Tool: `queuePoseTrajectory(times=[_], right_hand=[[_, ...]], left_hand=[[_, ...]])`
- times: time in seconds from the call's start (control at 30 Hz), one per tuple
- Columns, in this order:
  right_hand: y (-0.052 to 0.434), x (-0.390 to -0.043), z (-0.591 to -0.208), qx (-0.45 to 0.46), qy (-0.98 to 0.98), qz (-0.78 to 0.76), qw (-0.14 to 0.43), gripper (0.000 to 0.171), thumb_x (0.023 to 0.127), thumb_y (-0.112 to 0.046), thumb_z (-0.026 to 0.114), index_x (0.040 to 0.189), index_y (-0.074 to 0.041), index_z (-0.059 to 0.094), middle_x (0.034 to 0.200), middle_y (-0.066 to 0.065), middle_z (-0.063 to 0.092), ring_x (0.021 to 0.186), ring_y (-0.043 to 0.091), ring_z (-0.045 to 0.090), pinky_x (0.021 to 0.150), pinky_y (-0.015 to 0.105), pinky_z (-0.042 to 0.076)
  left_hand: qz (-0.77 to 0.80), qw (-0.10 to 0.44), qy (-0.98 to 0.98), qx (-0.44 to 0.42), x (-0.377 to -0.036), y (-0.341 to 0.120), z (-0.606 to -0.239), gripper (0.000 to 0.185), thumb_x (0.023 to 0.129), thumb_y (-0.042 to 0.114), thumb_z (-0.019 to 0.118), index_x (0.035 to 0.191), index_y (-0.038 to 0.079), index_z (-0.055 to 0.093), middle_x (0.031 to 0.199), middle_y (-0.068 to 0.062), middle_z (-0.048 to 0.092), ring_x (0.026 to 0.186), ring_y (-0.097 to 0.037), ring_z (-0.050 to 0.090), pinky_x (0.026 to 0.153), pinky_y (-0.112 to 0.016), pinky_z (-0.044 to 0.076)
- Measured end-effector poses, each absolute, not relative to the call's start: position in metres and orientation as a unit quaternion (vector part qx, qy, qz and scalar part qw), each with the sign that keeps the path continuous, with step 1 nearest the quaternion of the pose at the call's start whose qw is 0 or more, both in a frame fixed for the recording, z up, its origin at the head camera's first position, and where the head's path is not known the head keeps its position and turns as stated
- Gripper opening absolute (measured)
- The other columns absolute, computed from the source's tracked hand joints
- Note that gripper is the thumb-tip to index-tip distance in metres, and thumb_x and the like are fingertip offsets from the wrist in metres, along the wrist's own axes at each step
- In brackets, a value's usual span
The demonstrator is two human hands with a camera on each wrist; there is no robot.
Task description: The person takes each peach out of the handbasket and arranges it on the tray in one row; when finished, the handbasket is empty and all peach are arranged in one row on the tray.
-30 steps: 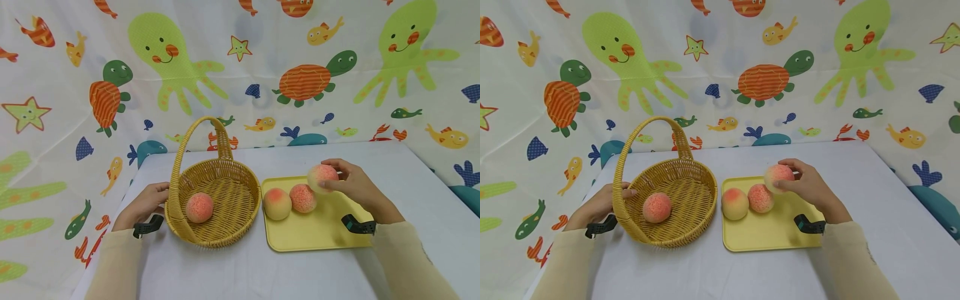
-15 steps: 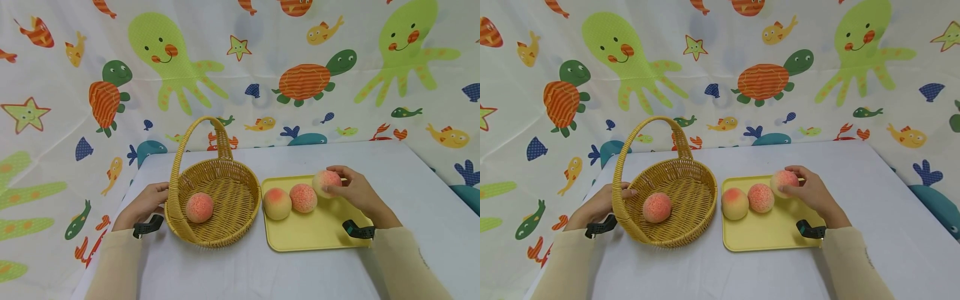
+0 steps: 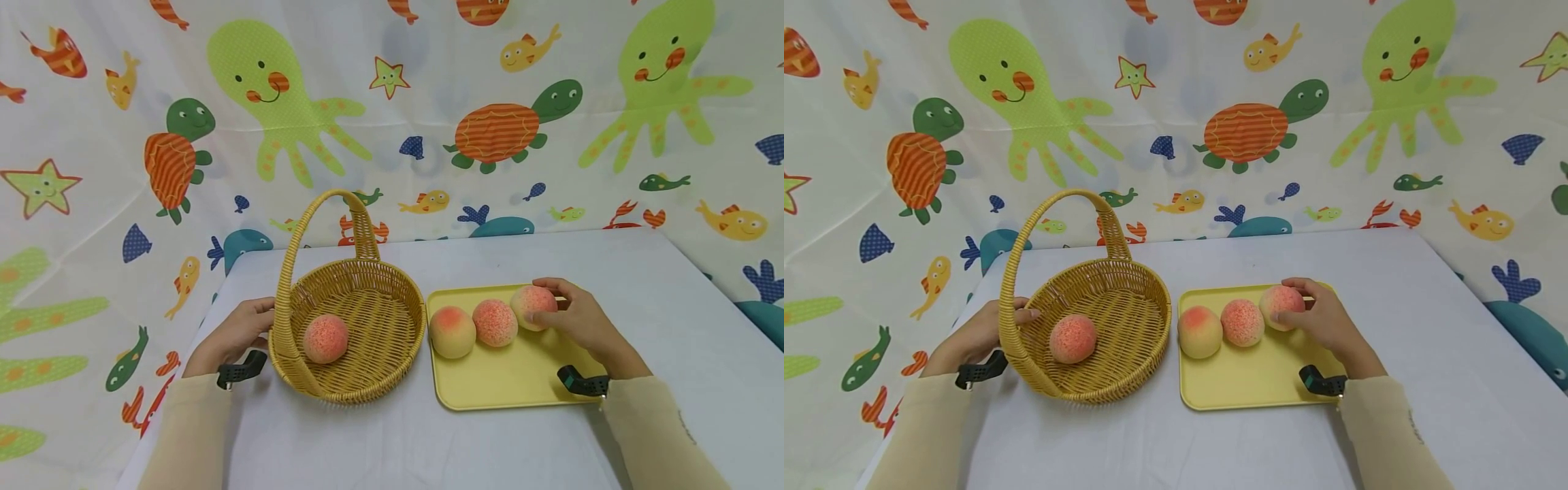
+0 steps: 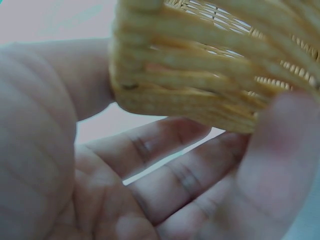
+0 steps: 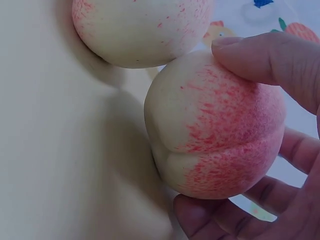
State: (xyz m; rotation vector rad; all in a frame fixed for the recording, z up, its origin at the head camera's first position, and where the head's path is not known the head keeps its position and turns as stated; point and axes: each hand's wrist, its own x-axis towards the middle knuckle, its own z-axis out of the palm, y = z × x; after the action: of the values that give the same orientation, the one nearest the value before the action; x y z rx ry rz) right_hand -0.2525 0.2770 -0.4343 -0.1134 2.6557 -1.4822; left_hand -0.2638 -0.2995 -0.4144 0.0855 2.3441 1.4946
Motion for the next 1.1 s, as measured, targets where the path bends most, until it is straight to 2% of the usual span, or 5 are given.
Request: queuePoseTrajectory(times=[0.3,0.43,0.63,0.8,1.1], right_hand=[[0.2739,-0.2505,-0.4339,-0.043,0.871,-0.488,0.033,0.072,0.09,-0.021,0.08,0.152,-0.003,0.047,0.146,0.023,0.05,0.121,0.037,0.051,0.083,0.024,0.051],[0.2745,-0.2489,-0.4335,-0.056,0.871,-0.487,0.026,0.066,0.094,-0.021,0.076,0.15,-0.002,0.048,0.146,0.023,0.05,0.123,0.039,0.05,0.084,0.02,0.049],[0.2758,-0.2478,-0.4329,-0.074,0.867,-0.492,0.027,0.06,0.099,-0.022,0.071,0.15,0.0,0.047,0.142,0.024,0.053,0.115,0.03,0.053,0.084,0.015,0.049],[0.2749,-0.2481,-0.4316,-0.069,0.869,-0.489,0.039,0.065,0.097,-0.021,0.073,0.152,-0.001,0.046,0.14,0.024,0.052,0.107,0.027,0.052,0.081,0.019,0.05],[0.2744,-0.2482,-0.4327,-0.041,0.878,-0.476,0.037,0.069,0.092,-0.023,0.078,0.152,-0.004,0.048,0.144,0.023,0.051,0.115,0.033,0.052,0.082,0.021,0.05]], left_hand=[[0.529,0.179,0.829,0.032,-0.2636,-0.2997,-0.4146,0.043,0.108,0.025,0.055,0.138,-0.006,0.057,0.109,-0.011,0.071,0.092,-0.02,0.069,0.08,-0.043,0.063],[0.531,0.178,0.828,0.032,-0.2636,-0.2999,-0.4151,0.043,0.108,0.025,0.055,0.138,-0.006,0.058,0.111,-0.014,0.07,0.091,-0.02,0.069,0.079,-0.043,0.063],[0.531,0.178,0.827,0.034,-0.2637,-0.3,-0.4146,0.043,0.108,0.024,0.055,0.137,-0.006,0.058,0.111,-0.015,0.07,0.091,-0.02,0.069,0.079,-0.043,0.063],[0.529,0.178,0.829,0.031,-0.264,-0.2998,-0.4144,0.044,0.108,0.025,0.055,0.139,-0.006,0.057,0.113,-0.016,0.07,0.092,-0.02,0.069,0.079,-0.042,0.063],[0.529,0.179,0.829,0.035,-0.2648,-0.3007,-0.4149,0.043,0.107,0.024,0.055,0.137,-0.007,0.057,0.11,-0.013,0.071,0.092,-0.02,0.069,0.079,-0.042,0.063]])
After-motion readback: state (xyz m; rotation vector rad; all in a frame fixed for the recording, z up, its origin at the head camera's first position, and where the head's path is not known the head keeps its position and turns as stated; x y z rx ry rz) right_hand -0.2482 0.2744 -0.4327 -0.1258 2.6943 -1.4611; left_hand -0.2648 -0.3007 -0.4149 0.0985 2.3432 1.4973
